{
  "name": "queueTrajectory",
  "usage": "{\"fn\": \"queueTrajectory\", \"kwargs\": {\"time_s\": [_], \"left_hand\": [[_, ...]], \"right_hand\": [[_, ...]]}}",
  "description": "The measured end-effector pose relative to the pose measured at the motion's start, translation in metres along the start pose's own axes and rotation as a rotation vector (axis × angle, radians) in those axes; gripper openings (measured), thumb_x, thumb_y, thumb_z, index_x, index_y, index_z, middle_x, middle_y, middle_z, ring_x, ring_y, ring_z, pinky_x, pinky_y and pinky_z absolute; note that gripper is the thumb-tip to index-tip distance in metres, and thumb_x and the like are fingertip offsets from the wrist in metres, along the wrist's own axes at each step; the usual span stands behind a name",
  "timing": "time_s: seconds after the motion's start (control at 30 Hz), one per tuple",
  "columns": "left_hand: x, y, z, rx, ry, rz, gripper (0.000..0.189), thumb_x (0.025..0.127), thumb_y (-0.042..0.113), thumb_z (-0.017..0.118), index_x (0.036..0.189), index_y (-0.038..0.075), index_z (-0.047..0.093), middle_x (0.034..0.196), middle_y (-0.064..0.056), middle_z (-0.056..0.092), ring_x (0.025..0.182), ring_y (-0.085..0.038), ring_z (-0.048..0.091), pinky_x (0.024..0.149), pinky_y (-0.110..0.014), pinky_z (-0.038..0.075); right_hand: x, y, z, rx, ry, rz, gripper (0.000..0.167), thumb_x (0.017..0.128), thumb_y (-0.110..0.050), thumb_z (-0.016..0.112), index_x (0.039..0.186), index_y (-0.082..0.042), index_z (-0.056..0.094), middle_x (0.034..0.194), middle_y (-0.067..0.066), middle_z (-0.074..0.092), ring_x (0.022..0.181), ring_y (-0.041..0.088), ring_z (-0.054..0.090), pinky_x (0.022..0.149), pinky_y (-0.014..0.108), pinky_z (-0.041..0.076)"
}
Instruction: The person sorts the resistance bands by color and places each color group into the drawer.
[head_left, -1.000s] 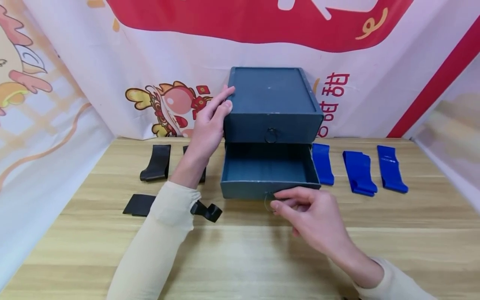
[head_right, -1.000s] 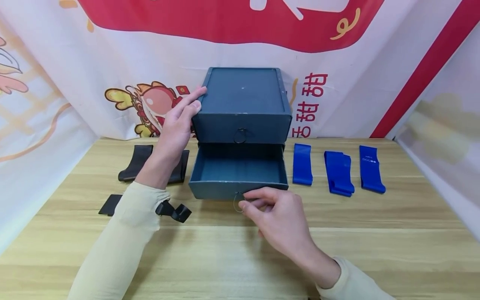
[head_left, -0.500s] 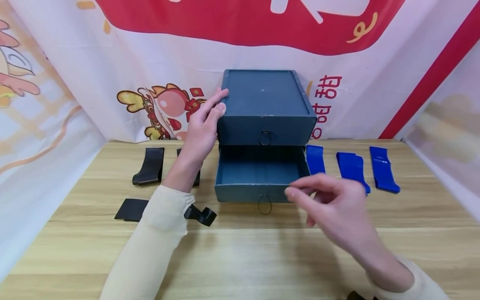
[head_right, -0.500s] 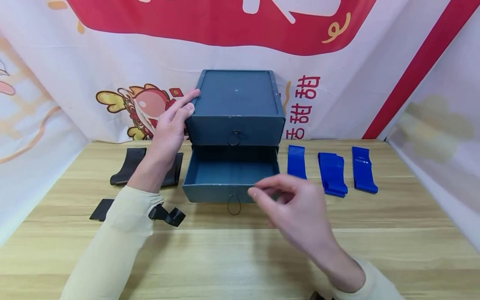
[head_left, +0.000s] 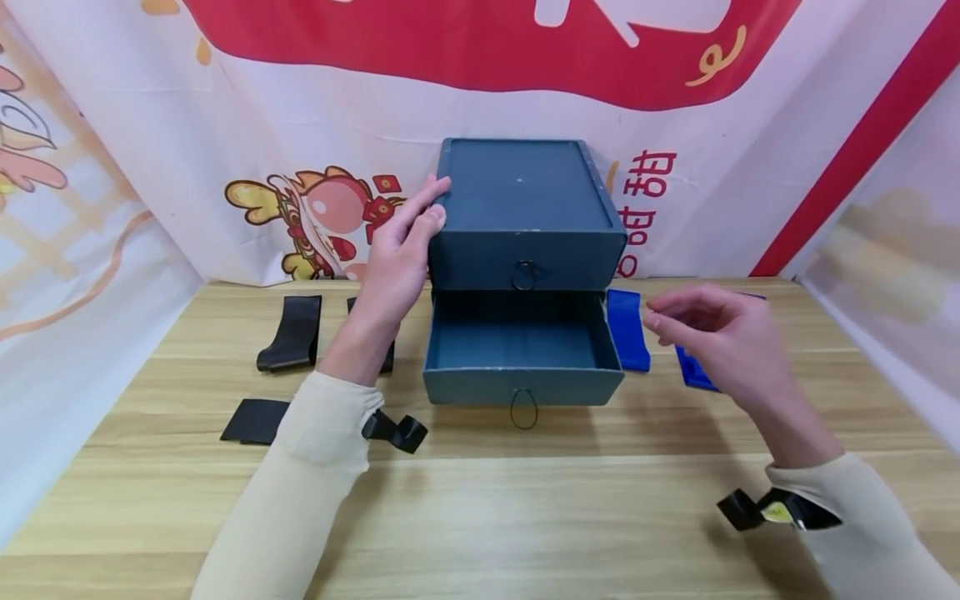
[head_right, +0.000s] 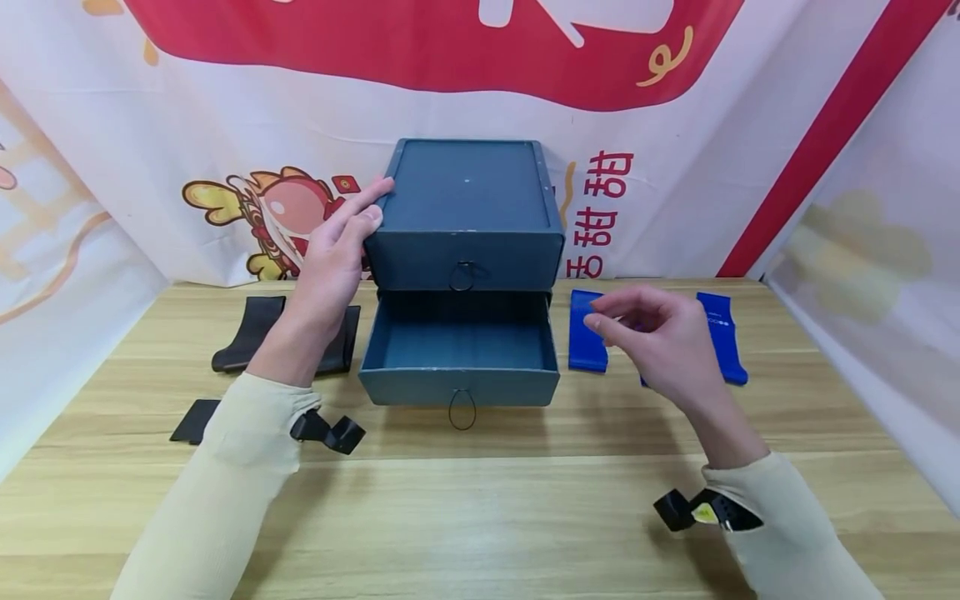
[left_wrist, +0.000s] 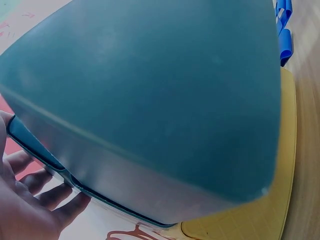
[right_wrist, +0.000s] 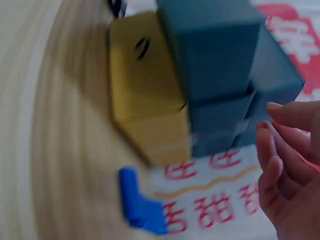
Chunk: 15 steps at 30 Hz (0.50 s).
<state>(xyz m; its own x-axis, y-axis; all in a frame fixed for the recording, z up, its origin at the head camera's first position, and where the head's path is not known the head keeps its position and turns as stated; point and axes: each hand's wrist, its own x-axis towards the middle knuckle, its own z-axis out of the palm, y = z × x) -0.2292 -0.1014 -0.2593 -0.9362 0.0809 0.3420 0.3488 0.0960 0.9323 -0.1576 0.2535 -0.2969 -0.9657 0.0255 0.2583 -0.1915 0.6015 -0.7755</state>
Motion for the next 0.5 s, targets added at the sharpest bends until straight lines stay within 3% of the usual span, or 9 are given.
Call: {"fn": "queueTrajectory", "kwargs": {"time_s": [0.1, 0.3, 0.5], "left_hand": [[0.000, 0.000, -0.001, 0.004, 0.003, -0.003, 0.045, 0.113, 0.033, 0.047, 0.158, 0.028, 0.053, 0.170, 0.020, 0.036, 0.158, 0.004, 0.029, 0.133, -0.034, 0.029], [-0.001, 0.000, -0.001, 0.011, 0.005, -0.014, 0.045, 0.113, 0.035, 0.047, 0.158, 0.030, 0.052, 0.170, 0.021, 0.035, 0.159, 0.003, 0.029, 0.133, -0.035, 0.030], [0.000, -0.001, 0.000, 0.017, 0.006, -0.008, 0.045, 0.113, 0.035, 0.047, 0.158, 0.030, 0.052, 0.171, 0.020, 0.035, 0.159, 0.002, 0.029, 0.132, -0.035, 0.031]], "right_hand": [[0.010, 0.018, 0.003, -0.013, -0.087, -0.003, 0.029, 0.098, -0.034, 0.078, 0.122, -0.017, 0.078, 0.110, -0.017, 0.076, 0.092, 0.008, 0.073, 0.076, 0.020, 0.060], [0.019, 0.042, 0.008, -0.061, -0.215, 0.013, 0.031, 0.100, -0.031, 0.076, 0.126, -0.015, 0.076, 0.127, 0.009, 0.074, 0.102, 0.015, 0.068, 0.076, 0.025, 0.059], [0.021, 0.053, 0.013, -0.096, -0.284, 0.089, 0.041, 0.099, -0.032, 0.077, 0.135, -0.015, 0.072, 0.130, 0.008, 0.070, 0.110, 0.028, 0.062, 0.078, 0.028, 0.060]]}}
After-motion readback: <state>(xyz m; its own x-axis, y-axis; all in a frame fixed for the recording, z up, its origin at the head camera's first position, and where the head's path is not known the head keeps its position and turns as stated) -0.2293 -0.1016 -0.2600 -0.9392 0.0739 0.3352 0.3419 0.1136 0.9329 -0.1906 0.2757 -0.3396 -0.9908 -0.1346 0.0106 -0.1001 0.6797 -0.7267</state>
